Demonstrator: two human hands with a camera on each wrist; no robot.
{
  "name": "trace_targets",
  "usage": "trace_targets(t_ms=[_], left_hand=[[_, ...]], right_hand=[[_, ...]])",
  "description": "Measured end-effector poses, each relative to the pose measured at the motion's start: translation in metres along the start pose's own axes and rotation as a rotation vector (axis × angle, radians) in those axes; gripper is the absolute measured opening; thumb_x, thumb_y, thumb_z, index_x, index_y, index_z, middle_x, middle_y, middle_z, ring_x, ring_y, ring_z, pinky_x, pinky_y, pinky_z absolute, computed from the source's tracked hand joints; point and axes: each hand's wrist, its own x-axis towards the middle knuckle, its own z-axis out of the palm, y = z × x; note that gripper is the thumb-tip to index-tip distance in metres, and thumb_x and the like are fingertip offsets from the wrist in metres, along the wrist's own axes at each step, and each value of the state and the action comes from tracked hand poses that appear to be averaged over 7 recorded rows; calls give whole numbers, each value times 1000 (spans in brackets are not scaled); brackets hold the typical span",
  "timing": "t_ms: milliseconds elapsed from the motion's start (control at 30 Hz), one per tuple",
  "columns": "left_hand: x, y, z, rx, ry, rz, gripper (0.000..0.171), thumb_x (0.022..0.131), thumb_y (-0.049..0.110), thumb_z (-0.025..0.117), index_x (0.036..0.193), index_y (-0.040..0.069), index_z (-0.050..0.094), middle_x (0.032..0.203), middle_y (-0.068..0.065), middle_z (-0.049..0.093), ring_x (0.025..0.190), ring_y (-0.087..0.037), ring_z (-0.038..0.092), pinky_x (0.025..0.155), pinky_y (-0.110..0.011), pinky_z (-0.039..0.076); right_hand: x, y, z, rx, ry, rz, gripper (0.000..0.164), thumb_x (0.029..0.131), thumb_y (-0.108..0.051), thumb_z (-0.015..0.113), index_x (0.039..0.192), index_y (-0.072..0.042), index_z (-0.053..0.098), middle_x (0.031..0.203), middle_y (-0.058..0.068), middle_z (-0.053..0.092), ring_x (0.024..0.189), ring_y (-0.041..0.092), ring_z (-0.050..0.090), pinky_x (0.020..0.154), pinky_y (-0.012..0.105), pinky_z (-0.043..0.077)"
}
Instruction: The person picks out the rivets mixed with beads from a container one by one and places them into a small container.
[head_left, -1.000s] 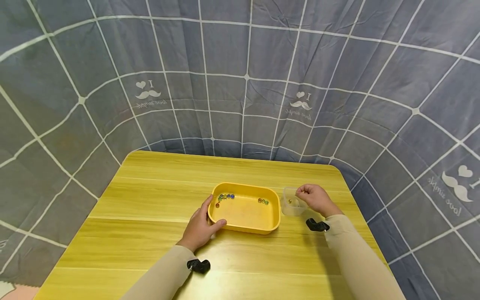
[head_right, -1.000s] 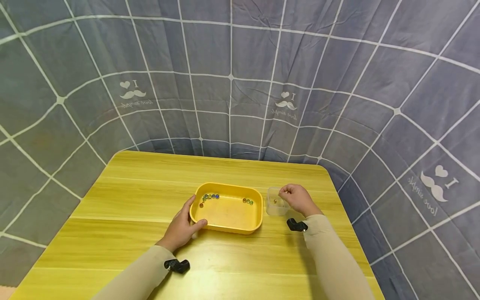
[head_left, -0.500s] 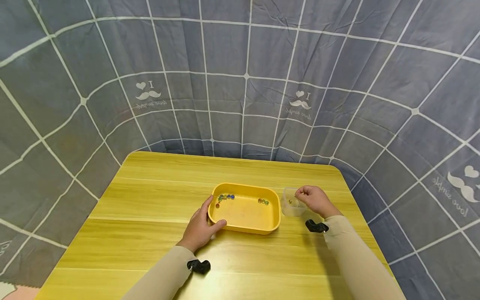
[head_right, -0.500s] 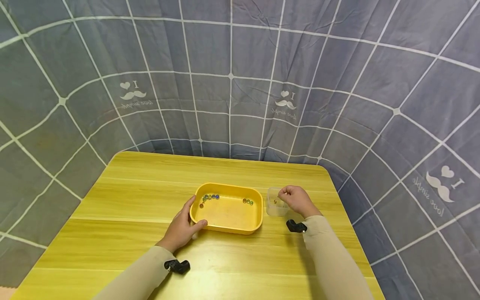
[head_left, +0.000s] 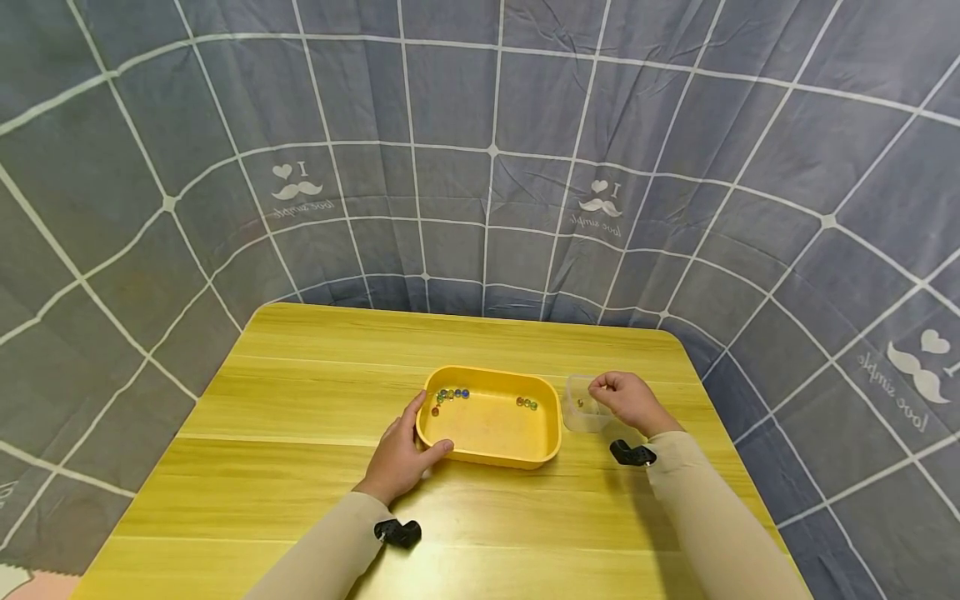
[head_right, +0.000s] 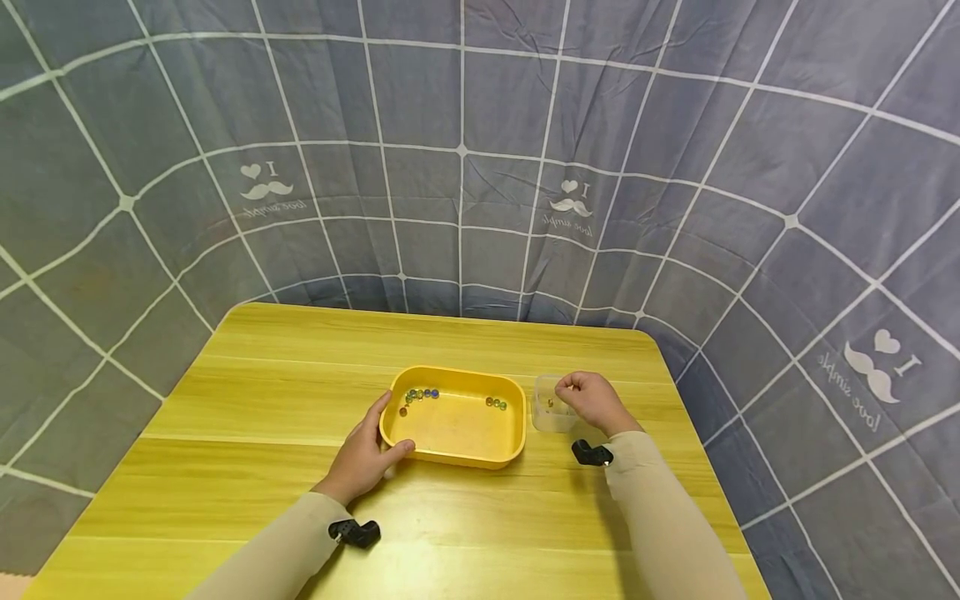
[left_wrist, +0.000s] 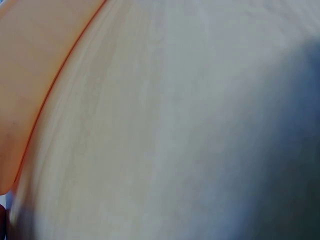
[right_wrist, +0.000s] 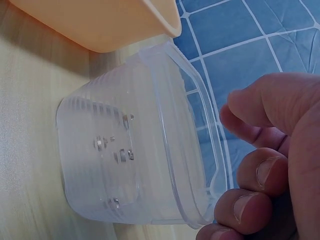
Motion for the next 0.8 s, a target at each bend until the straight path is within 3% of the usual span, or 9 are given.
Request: trace_targets(t_ms=[200, 400, 800], left_hand=[[0, -1, -1, -12, -26, -22, 103, 89, 57, 80, 169, 37, 18, 163, -12, 46, 147, -36, 48, 120, -57, 39], [0, -3, -1, -15, -23, -14, 105, 87, 63, 79, 169, 37, 19, 162, -13, 47, 146, -36, 50, 119, -57, 40], [-1, 0, -2, -12, -11, -4, 103, 88, 58, 80, 169, 33, 20, 162, -14, 48, 145, -38, 50, 118, -58, 41]], right_hand=[[1, -3, 1, -30, 9, 16, 28, 106, -24, 62, 116, -1, 74, 99, 11, 71, 76, 20, 51, 68, 33, 43], [2, -18, 3, -84, 64, 31, 30, 104, -27, 60, 114, -4, 75, 79, 6, 63, 69, 20, 50, 65, 33, 42], [8, -61, 26, -17, 39, -65, 22, 103, -25, 66, 110, -7, 77, 64, -1, 50, 60, 18, 46, 57, 30, 40]])
